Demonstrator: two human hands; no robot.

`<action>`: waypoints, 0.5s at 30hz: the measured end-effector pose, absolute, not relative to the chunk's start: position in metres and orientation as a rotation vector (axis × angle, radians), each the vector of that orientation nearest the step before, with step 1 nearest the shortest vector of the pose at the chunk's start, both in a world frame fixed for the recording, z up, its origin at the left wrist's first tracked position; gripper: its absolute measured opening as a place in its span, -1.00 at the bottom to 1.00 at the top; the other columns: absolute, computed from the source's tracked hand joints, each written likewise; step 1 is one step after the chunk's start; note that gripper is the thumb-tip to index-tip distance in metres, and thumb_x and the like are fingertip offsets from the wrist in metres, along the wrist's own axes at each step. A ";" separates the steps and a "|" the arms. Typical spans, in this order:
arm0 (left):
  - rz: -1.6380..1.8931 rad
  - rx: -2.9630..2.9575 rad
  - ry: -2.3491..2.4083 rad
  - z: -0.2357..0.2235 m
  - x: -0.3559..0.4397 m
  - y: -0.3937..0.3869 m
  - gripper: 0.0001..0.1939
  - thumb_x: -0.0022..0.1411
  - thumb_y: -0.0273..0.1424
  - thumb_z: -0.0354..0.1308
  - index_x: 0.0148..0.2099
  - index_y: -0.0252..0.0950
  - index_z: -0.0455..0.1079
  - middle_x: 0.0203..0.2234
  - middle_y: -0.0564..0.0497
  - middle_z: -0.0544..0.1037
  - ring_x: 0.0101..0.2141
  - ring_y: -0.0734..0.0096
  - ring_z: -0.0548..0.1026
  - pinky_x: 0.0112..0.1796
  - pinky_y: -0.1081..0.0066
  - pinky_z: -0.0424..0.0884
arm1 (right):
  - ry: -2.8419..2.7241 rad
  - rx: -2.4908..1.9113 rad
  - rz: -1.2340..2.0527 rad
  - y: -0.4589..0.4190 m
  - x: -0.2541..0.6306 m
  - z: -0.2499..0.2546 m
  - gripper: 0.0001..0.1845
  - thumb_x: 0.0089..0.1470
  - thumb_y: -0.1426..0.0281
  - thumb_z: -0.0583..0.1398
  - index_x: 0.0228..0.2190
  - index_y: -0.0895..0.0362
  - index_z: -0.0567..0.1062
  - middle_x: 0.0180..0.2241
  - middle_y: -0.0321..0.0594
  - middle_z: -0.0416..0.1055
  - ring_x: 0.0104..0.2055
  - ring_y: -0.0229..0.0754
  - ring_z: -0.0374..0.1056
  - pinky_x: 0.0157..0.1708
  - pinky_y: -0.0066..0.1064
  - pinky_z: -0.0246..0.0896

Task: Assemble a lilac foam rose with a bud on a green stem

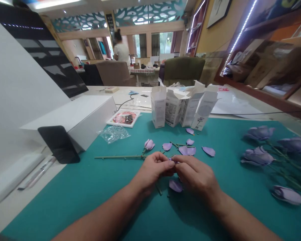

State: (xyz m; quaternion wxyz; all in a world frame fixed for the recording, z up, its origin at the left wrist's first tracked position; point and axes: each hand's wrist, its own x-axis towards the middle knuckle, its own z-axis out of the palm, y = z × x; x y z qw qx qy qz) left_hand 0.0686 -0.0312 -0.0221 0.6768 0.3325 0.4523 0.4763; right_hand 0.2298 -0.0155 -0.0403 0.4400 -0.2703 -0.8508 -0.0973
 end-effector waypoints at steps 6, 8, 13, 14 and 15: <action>1.051 0.701 1.025 -0.019 0.068 -0.032 -0.61 -0.20 -0.26 0.47 -0.46 -0.29 0.32 -0.57 0.10 0.50 -0.47 0.50 0.47 -0.33 0.45 0.39 | -2.009 -0.740 0.139 -0.017 0.228 -0.038 -0.80 0.18 0.50 0.10 -0.36 0.01 0.49 -0.27 -0.15 0.56 -0.24 -0.13 0.51 -0.26 -0.34 0.44; 1.047 0.720 1.034 -0.020 0.067 -0.031 -0.60 -0.20 -0.26 0.47 -0.46 -0.29 0.30 -0.57 0.10 0.49 -0.47 0.51 0.46 -0.34 0.46 0.37 | -1.940 -0.786 0.392 -0.016 0.227 -0.035 -0.86 0.15 0.47 0.14 -0.39 0.04 0.48 -0.27 -0.16 0.54 -0.21 -0.13 0.49 -0.24 -0.33 0.43; 0.998 0.862 1.099 -0.026 0.065 -0.024 -0.60 -0.17 -0.21 0.44 -0.45 -0.30 0.30 -0.60 0.12 0.44 -0.53 0.53 0.39 -0.42 0.49 0.30 | -1.691 -0.910 1.025 -0.012 0.226 -0.035 -0.92 -0.04 0.47 0.27 -0.51 0.07 0.47 -0.27 -0.20 0.48 -0.20 -0.15 0.43 -0.28 -0.35 0.37; 0.991 0.901 1.121 -0.027 0.065 -0.023 -0.60 -0.16 -0.21 0.44 -0.46 -0.30 0.30 -0.61 0.13 0.43 -0.54 0.54 0.37 -0.43 0.49 0.28 | -1.629 -0.921 1.135 -0.012 0.226 -0.035 -0.91 -0.07 0.46 0.29 -0.52 0.08 0.46 -0.27 -0.20 0.46 -0.21 -0.16 0.42 -0.30 -0.36 0.36; 0.985 0.939 1.140 -0.027 0.064 -0.023 -0.61 -0.16 -0.21 0.43 -0.46 -0.30 0.30 -0.62 0.13 0.42 -0.55 0.54 0.35 -0.45 0.50 0.26 | -1.572 -0.927 1.224 -0.011 0.225 -0.036 -0.91 -0.09 0.44 0.30 -0.53 0.09 0.46 -0.27 -0.21 0.44 -0.22 -0.16 0.41 -0.31 -0.37 0.34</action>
